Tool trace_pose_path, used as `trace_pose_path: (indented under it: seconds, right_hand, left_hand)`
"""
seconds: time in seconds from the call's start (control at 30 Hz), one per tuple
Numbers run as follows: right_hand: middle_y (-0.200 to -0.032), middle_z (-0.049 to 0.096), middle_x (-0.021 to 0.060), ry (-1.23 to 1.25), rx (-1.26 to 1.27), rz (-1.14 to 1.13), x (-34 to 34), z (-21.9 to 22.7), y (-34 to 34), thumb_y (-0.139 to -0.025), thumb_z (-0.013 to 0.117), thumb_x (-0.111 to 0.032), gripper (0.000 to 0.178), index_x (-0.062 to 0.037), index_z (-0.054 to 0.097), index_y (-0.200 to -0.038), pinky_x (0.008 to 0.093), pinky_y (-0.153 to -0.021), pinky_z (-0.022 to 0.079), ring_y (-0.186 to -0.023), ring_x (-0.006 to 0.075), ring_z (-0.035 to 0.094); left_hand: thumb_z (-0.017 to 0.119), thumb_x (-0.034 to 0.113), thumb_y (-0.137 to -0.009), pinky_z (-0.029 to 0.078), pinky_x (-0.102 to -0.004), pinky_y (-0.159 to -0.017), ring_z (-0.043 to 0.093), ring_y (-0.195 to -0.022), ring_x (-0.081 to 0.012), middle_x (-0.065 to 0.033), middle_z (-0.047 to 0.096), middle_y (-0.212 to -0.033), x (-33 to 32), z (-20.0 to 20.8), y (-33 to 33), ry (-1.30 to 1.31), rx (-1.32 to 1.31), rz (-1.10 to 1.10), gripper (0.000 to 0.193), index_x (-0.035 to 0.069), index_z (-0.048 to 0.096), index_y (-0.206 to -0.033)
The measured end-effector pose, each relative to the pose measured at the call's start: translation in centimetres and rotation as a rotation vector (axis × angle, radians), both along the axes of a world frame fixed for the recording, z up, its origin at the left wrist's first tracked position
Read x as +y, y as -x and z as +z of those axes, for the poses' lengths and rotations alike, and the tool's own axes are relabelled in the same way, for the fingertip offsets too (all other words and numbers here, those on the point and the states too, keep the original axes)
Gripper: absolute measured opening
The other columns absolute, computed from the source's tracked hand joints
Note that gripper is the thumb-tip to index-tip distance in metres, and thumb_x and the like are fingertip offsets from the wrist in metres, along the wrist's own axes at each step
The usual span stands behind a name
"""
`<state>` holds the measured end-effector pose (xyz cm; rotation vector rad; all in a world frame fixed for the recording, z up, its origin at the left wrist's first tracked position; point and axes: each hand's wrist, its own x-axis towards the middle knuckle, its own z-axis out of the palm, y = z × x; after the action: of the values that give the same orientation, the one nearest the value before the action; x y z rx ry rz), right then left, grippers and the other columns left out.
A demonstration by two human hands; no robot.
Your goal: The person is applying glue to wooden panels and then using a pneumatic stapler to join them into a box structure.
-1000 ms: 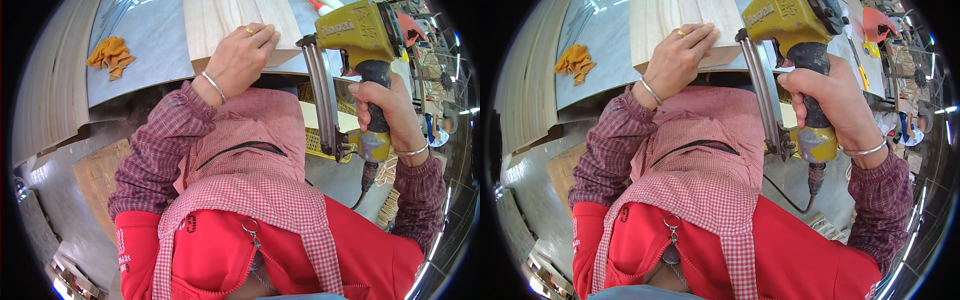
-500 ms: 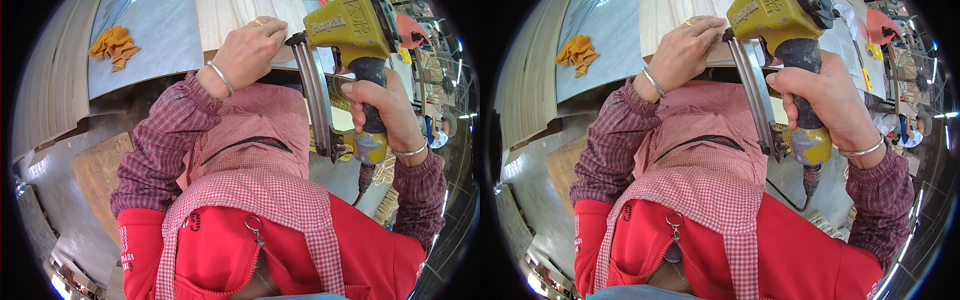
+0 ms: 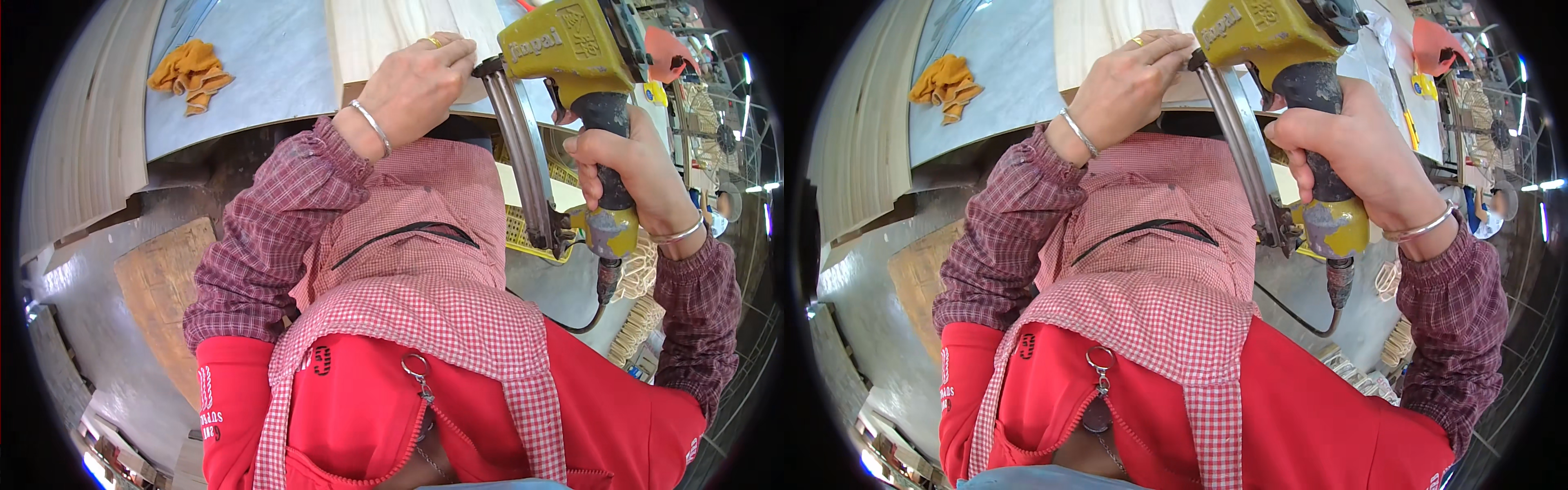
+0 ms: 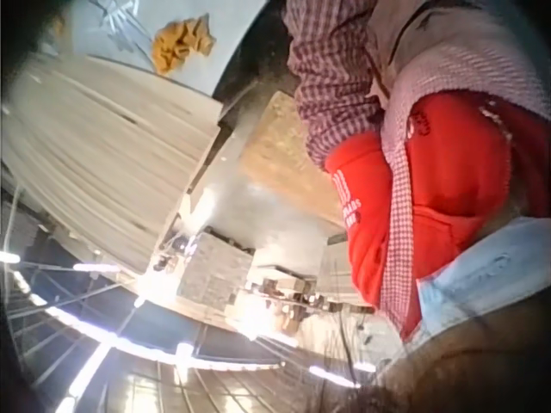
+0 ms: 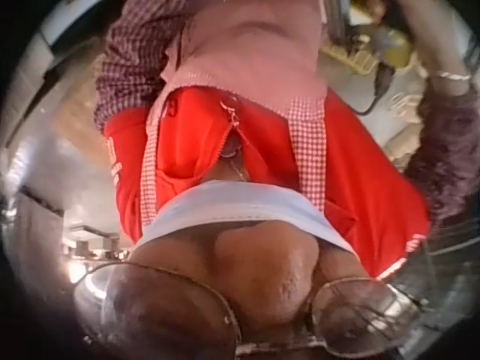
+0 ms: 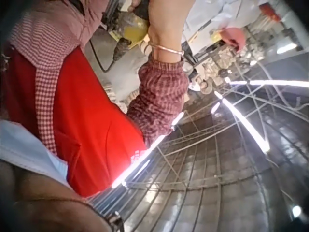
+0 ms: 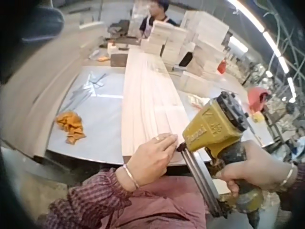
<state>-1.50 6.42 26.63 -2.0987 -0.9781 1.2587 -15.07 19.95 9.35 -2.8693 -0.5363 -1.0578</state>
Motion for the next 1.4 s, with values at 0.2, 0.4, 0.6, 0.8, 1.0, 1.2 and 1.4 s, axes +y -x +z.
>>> trace_pose_path:
  seconds: [0.2,0.4,0.6,0.8,1.0,1.2,1.4]
  right_hand:
    - [-0.051,0.053,0.0039,-0.03,0.005,-0.052,-0.6,0.0,-0.1,-0.076,0.059,-0.012,0.015,0.001,0.056,-0.083,0.0199,-0.043,0.041,-0.04,0.0099,0.045]
    - [-0.051,0.053,0.004,-0.016,0.03,-0.056,-0.6,-0.2,-0.4,-0.076,0.06,-0.011,0.016,0.0018,0.056,-0.085,0.0195,-0.043,0.041,-0.04,0.0101,0.045]
    - [-0.051,0.053,0.004,-0.068,0.062,-0.069,-0.5,0.1,0.2,-0.076,0.061,-0.011,0.016,0.0022,0.057,-0.085,0.0193,-0.043,0.04,-0.039,0.0101,0.045]
    - [-0.051,0.053,0.004,-0.079,0.097,-0.007,0.2,0.8,0.9,-0.077,0.061,-0.012,0.016,0.0021,0.057,-0.084,0.0193,-0.043,0.041,-0.04,0.0102,0.045]
    - [-0.051,0.053,0.004,-0.055,0.084,-0.006,0.6,0.8,1.3,-0.077,0.061,-0.012,0.016,0.002,0.057,-0.083,0.0198,-0.044,0.041,-0.04,0.0103,0.045]
    - [-0.052,0.053,0.0039,-0.017,0.016,0.07,0.8,1.2,0.9,-0.077,0.06,-0.011,0.015,0.0023,0.057,-0.084,0.021,-0.044,0.041,-0.041,0.0104,0.045]
    - [-0.052,0.053,0.0041,0.005,-0.034,0.112,1.0,1.2,1.5,-0.077,0.059,-0.01,0.015,0.0025,0.057,-0.084,0.0216,-0.043,0.041,-0.041,0.0105,0.045]
  left_hand:
    - [0.066,0.006,-0.077,0.052,-0.026,-0.081,0.063,-0.099,-0.0176,-0.0007,0.066,-0.111,0.9,-0.1,4.7,-0.03,-0.146,0.062,0.023,0.006,0.067,-0.1]
    - [0.065,0.005,-0.074,0.05,-0.0264,-0.083,0.061,-0.101,-0.0166,-0.001,0.067,-0.106,1.2,-1.2,5.0,-0.044,-0.276,0.042,0.02,0.007,0.068,-0.094]
    - [0.069,0.007,-0.075,0.051,-0.0277,-0.085,0.062,-0.103,-0.0167,0.001,0.068,-0.109,1.1,-1.2,3.8,-0.057,-0.267,0.067,0.025,0.008,0.069,-0.099]
    - [0.07,0.008,-0.074,0.051,-0.0279,-0.086,0.062,-0.103,-0.0163,0.0011,0.068,-0.109,0.9,-0.7,2.9,-0.061,-0.294,0.075,0.025,0.009,0.069,-0.099]
    - [0.07,0.008,-0.073,0.051,-0.0279,-0.086,0.062,-0.104,-0.0161,0.0013,0.067,-0.109,1.0,-0.9,2.7,-0.051,-0.309,0.07,0.026,0.009,0.069,-0.099]
    - [0.071,0.009,-0.074,0.05,-0.0281,-0.087,0.062,-0.105,-0.0159,0.0012,0.067,-0.111,0.8,-0.9,2.0,-0.038,-0.321,0.066,0.026,0.009,0.069,-0.1]
    - [0.07,0.01,-0.077,0.049,-0.0284,-0.09,0.06,-0.108,-0.0166,0.0008,0.066,-0.113,1.1,-1.4,3.4,0.013,-0.334,0.017,0.025,0.01,0.069,-0.102]
